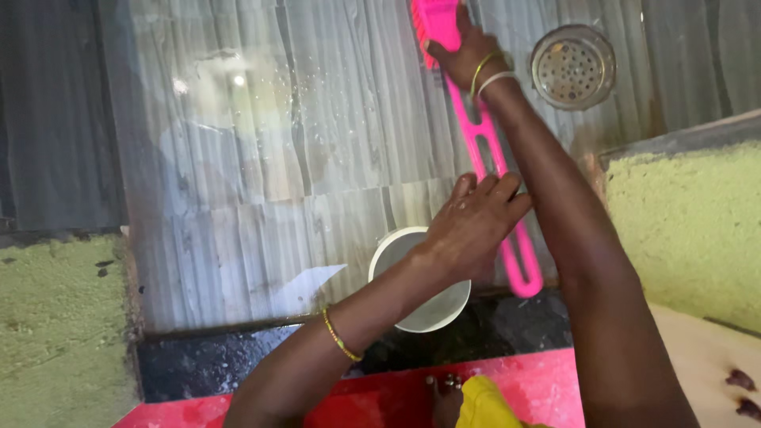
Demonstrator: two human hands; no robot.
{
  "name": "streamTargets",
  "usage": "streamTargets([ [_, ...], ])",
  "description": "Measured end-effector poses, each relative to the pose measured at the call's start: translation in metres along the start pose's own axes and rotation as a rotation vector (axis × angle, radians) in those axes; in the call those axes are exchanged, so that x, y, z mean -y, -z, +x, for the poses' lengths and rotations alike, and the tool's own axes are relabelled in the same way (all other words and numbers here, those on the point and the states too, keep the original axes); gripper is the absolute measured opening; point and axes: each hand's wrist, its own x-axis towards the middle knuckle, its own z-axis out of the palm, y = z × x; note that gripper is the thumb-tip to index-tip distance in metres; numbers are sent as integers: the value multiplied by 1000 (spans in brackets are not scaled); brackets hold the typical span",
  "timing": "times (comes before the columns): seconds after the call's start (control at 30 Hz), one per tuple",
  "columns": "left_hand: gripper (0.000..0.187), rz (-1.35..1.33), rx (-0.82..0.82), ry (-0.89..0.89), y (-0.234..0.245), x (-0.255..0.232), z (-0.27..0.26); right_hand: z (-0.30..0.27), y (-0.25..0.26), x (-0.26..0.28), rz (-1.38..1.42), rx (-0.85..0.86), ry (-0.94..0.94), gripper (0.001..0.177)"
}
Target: The person cleans a floor drain area using a long-handled pink brush and a bucket of water. They pour water around the drain, scrub the tiles and the drain cover with the brush, and periodically dip the brush into the bucket.
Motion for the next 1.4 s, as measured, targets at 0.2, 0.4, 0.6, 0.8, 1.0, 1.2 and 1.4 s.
streamTargets([
  [0.2,42,-62,76,-9,1,5,-9,-8,-11,10,-68,39,24,99],
  [0.4,51,120,-133,-160,14,51,21,-1,22,-20,302,-267,-280,61],
  [0.6,19,-337,-385,-121,67,115,-54,-5,3,52,-82,-171,-72,45],
  [0.8,20,-418,-429,-130,127,96,-89,-89,41,103,-485,-626,904,57],
  [1.0,32,-989,-926,27,134,63,-102,-83,-6,99,95,52,812,27],
  [1.2,16,-645,-818,2,103,82,10,-10,17,53,79,-442,909,22],
  [1.4,16,-632,-790,-53,123,24,-61,-123,-33,74,300,-324,707,24],
])
